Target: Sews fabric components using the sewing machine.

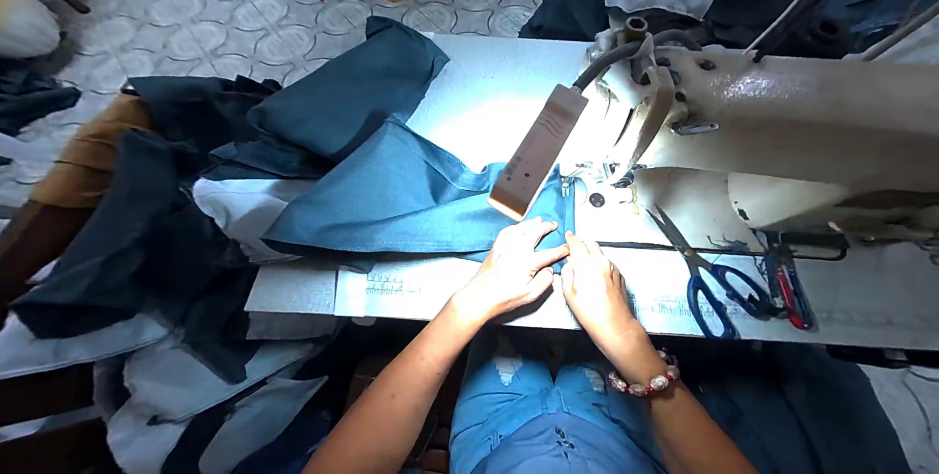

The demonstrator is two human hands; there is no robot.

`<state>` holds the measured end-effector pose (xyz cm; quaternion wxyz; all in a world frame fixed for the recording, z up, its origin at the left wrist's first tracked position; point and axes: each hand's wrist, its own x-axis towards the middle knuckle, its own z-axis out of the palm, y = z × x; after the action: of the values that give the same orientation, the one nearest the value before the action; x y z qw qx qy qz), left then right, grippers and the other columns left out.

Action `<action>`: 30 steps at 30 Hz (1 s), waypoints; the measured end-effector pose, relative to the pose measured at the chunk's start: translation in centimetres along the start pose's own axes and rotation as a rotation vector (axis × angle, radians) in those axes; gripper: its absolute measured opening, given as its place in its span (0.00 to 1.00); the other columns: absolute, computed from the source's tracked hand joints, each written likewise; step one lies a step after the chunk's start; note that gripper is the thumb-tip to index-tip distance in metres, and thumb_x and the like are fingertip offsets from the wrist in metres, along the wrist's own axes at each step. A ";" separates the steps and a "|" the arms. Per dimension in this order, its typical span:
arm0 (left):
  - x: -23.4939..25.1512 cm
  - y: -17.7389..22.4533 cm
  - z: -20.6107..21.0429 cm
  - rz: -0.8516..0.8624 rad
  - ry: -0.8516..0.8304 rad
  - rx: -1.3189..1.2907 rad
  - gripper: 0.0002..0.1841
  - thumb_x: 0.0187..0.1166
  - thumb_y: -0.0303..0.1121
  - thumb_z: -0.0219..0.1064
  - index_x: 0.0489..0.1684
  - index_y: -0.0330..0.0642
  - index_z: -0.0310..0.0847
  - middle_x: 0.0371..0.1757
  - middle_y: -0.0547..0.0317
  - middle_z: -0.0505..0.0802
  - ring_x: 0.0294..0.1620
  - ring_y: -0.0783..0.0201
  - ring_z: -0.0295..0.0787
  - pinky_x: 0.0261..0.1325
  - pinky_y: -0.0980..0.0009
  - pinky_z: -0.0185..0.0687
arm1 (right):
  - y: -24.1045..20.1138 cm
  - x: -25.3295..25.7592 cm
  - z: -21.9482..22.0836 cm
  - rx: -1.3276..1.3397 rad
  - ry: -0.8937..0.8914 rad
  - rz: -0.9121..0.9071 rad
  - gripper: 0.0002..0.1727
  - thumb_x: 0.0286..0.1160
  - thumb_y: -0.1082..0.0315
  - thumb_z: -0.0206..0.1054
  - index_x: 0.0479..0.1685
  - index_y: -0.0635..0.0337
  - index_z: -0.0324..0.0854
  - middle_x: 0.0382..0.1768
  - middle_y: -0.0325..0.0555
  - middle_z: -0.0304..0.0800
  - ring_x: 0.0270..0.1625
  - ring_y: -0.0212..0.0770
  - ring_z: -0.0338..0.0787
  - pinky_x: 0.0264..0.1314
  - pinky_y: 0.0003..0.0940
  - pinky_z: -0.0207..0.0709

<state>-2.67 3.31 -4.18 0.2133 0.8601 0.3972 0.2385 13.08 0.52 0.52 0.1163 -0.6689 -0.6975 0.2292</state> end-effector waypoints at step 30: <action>4.6 -2.2 -2.2 -0.209 0.024 -0.161 0.20 0.86 0.44 0.60 0.62 0.42 0.90 0.80 0.42 0.79 0.85 0.43 0.67 0.84 0.41 0.58 | 3.4 5.5 1.1 0.078 0.290 -0.061 0.18 0.71 0.61 0.72 0.57 0.58 0.92 0.61 0.59 0.88 0.68 0.66 0.80 0.65 0.69 0.65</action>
<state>-2.59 8.67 -2.54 0.3007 0.7910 0.4670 0.2565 15.13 5.81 -2.84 0.2488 -0.6683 -0.6840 0.1537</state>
